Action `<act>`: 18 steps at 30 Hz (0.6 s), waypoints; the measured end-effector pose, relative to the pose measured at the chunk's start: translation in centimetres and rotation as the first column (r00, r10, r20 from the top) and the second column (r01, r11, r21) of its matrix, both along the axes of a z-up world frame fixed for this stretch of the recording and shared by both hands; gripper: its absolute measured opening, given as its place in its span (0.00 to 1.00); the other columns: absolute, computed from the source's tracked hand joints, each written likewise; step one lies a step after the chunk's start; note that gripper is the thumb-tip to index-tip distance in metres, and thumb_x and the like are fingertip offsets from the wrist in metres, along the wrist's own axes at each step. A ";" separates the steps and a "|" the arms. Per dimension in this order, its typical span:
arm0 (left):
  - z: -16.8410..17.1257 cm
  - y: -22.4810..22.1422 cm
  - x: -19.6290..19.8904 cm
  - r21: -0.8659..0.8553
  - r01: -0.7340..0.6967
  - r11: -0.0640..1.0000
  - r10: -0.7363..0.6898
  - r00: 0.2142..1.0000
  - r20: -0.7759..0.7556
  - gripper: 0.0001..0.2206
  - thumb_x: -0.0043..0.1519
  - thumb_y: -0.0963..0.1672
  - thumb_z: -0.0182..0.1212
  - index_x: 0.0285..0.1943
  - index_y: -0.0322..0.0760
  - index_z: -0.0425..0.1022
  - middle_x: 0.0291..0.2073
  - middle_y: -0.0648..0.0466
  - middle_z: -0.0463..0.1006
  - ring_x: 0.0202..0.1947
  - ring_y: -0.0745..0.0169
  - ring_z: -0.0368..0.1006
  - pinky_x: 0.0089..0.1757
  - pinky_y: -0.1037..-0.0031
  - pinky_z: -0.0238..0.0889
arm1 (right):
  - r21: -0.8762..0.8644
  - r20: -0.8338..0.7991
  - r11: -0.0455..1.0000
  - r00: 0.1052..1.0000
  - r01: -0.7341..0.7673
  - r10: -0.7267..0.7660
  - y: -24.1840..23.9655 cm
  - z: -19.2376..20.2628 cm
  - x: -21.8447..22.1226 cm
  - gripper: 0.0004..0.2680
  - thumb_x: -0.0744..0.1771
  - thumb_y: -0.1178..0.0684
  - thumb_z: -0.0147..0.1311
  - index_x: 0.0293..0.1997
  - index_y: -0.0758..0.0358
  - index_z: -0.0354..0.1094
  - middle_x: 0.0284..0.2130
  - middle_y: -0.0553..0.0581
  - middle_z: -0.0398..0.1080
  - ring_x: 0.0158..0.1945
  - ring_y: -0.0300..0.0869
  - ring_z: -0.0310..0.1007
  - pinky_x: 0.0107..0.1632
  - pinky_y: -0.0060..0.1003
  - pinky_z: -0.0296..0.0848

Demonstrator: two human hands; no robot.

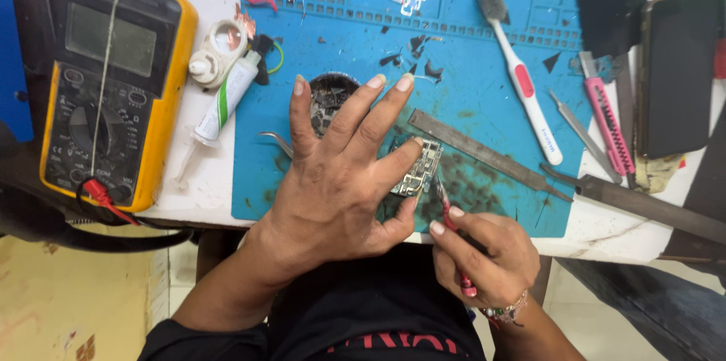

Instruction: The person solders components onto a mobile phone circuit board using a soldering iron and applies solder from a container, then uses a screwdriver to work on a component on the board.

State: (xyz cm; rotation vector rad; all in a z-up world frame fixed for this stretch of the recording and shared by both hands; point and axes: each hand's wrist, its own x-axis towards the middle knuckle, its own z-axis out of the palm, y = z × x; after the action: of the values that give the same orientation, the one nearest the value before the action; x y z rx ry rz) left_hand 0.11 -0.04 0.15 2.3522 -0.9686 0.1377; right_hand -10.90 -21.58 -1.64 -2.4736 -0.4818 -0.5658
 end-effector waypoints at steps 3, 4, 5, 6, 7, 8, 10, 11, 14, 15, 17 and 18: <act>0.3 0.1 -0.3 0.011 -0.004 1.000 0.004 1.000 0.005 0.21 0.57 0.53 0.66 0.54 0.39 0.79 0.74 0.39 0.59 0.76 0.45 0.52 0.67 0.35 0.14 | 0.046 0.054 0.998 0.998 0.036 -0.039 0.0 -0.6 0.0 0.14 0.58 0.66 0.65 0.43 0.56 0.76 0.41 0.58 0.74 0.36 0.46 0.77 0.38 0.35 0.74; 0.2 0.2 -0.3 0.018 -0.003 1.000 0.003 1.000 0.008 0.22 0.57 0.53 0.66 0.56 0.39 0.79 0.75 0.39 0.59 0.76 0.45 0.52 0.67 0.35 0.14 | 0.062 0.074 0.997 0.996 0.050 -0.054 0.0 -0.7 -0.1 0.14 0.59 0.67 0.64 0.44 0.57 0.76 0.42 0.60 0.74 0.35 0.47 0.77 0.39 0.35 0.74; 0.2 0.2 -0.4 0.024 -0.002 1.000 0.002 1.000 0.012 0.23 0.57 0.53 0.66 0.57 0.38 0.79 0.75 0.39 0.59 0.76 0.44 0.51 0.67 0.35 0.14 | 0.061 0.046 0.997 0.997 0.056 -0.059 -0.1 -0.5 -0.3 0.14 0.60 0.67 0.65 0.46 0.58 0.74 0.43 0.61 0.75 0.36 0.48 0.78 0.39 0.35 0.74; 0.3 0.1 -0.2 0.017 0.000 1.000 0.000 1.000 0.021 0.22 0.57 0.52 0.66 0.57 0.38 0.79 0.74 0.39 0.59 0.76 0.45 0.52 0.68 0.35 0.14 | 0.061 0.032 0.996 0.997 0.066 -0.068 -0.1 -0.3 -0.3 0.14 0.61 0.66 0.66 0.49 0.59 0.73 0.43 0.61 0.75 0.36 0.48 0.78 0.39 0.34 0.75; 0.3 0.0 -0.1 0.009 0.002 1.000 -0.002 1.000 0.030 0.22 0.57 0.52 0.66 0.56 0.39 0.79 0.74 0.40 0.60 0.76 0.45 0.52 0.68 0.35 0.14 | 0.060 0.017 0.995 0.997 0.077 -0.078 -0.1 0.0 -0.2 0.15 0.62 0.66 0.67 0.51 0.60 0.72 0.44 0.62 0.76 0.36 0.49 0.79 0.40 0.34 0.75; 0.4 0.0 -0.2 0.002 0.002 1.000 -0.002 1.000 0.031 0.22 0.57 0.52 0.66 0.56 0.39 0.79 0.74 0.40 0.60 0.75 0.45 0.52 0.68 0.35 0.14 | 0.104 -0.018 0.987 0.993 0.121 -0.119 0.0 0.3 -0.1 0.14 0.63 0.67 0.65 0.52 0.60 0.72 0.43 0.60 0.76 0.36 0.47 0.79 0.39 0.33 0.74; 0.5 0.0 -0.3 0.006 0.000 1.000 0.000 1.000 0.031 0.22 0.57 0.52 0.67 0.56 0.38 0.79 0.73 0.40 0.60 0.75 0.46 0.52 0.67 0.35 0.15 | 0.188 -0.088 0.959 0.976 0.210 -0.197 0.1 1.2 0.7 0.14 0.65 0.68 0.62 0.54 0.60 0.72 0.40 0.56 0.78 0.34 0.43 0.79 0.38 0.31 0.74; 0.6 0.0 -0.4 0.008 0.000 1.000 -0.001 0.999 0.033 0.22 0.56 0.52 0.67 0.56 0.38 0.79 0.73 0.40 0.61 0.75 0.46 0.52 0.67 0.35 0.15 | 0.137 -0.085 0.966 0.974 0.218 -0.207 0.0 1.7 1.4 0.14 0.65 0.67 0.63 0.55 0.61 0.72 0.43 0.58 0.77 0.37 0.45 0.78 0.42 0.34 0.73; 0.7 -0.1 -0.4 0.000 -0.003 1.000 0.003 0.999 0.039 0.22 0.55 0.51 0.67 0.55 0.38 0.79 0.72 0.40 0.61 0.74 0.47 0.53 0.67 0.35 0.16 | 0.013 -0.050 0.964 0.963 0.264 -0.264 -0.8 3.1 4.2 0.15 0.64 0.64 0.65 0.56 0.66 0.71 0.52 0.66 0.73 0.47 0.52 0.74 0.49 0.41 0.72; 0.8 -0.1 -0.5 -0.002 -0.002 1.000 0.002 0.999 0.042 0.22 0.55 0.51 0.67 0.55 0.38 0.79 0.72 0.41 0.62 0.74 0.48 0.54 0.68 0.36 0.16 | -0.008 -0.026 0.957 0.957 0.290 -0.290 -0.8 3.3 4.8 0.16 0.64 0.64 0.65 0.56 0.68 0.70 0.54 0.70 0.71 0.49 0.54 0.72 0.50 0.43 0.71; 0.9 -0.2 -0.4 -0.005 0.001 1.000 0.000 0.998 0.055 0.21 0.56 0.51 0.67 0.54 0.39 0.80 0.72 0.41 0.62 0.74 0.48 0.54 0.68 0.36 0.17 | -0.016 0.009 0.954 0.954 0.300 -0.300 -0.7 3.5 5.0 0.16 0.63 0.62 0.65 0.56 0.67 0.69 0.58 0.71 0.68 0.55 0.56 0.71 0.53 0.46 0.70; 1.0 -0.2 -0.4 -0.006 0.000 1.000 0.001 0.998 0.060 0.20 0.56 0.51 0.66 0.54 0.39 0.80 0.71 0.41 0.63 0.73 0.48 0.55 0.68 0.36 0.17 | -0.007 0.018 0.959 0.959 0.284 -0.284 -0.4 3.4 4.9 0.16 0.64 0.61 0.66 0.57 0.65 0.69 0.60 0.68 0.69 0.58 0.55 0.71 0.56 0.46 0.69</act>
State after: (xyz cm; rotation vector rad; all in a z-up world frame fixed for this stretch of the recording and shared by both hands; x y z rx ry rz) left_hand -0.25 -0.23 1.13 2.3547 -0.9945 0.2122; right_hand -6.05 -21.99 1.73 -2.5665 -0.1337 -0.6983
